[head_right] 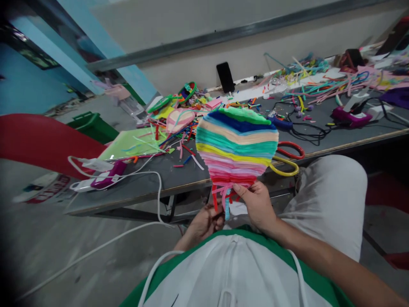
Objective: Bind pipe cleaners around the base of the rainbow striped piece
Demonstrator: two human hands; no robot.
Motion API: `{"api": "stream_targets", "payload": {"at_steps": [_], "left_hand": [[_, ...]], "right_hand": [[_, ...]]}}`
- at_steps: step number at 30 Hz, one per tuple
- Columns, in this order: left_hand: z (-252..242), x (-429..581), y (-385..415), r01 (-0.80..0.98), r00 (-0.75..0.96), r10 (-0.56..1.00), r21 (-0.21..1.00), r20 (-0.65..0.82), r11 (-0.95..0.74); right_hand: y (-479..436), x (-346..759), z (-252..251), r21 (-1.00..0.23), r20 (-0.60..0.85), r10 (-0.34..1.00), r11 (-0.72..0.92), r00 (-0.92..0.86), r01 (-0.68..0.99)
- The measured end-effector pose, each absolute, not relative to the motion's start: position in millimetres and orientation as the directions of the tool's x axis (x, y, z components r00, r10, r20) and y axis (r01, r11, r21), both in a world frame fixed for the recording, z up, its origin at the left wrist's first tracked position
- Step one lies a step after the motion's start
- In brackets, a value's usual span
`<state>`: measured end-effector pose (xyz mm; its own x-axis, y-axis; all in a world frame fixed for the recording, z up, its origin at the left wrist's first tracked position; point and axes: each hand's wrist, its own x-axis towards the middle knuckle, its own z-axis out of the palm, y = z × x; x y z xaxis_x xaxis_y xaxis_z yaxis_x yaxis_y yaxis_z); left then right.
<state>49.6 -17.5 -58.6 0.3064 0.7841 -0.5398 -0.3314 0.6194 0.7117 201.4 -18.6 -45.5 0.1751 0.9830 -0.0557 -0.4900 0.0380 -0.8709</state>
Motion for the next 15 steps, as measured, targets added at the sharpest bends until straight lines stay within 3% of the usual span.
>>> {"api": "stream_targets", "payload": {"at_steps": [3, 5, 9, 15], "left_hand": [[-52, 45, -12, -0.198, 0.222, 0.905, 0.892, -0.363, 0.406], [-44, 40, -9, -0.130, 0.257, 0.932, 0.947, -0.254, 0.293], [-34, 35, -8, -0.048, 0.336, 0.931, 0.984, -0.145, 0.171], [-40, 34, -7, 0.012, 0.275, 0.958, 0.996, -0.087, 0.087]], "right_hand": [[-20, 199, -47, -0.845, -0.066, 0.988, 0.019, 0.140, -0.534], [-21, 197, -45, -0.821, -0.075, 0.990, 0.007, 0.120, -0.570], [-22, 195, -43, -0.807, -0.093, 0.993, -0.034, 0.071, -0.590], [-25, 193, -50, -0.793, -0.075, 0.997, -0.073, -0.022, -0.605]]}}
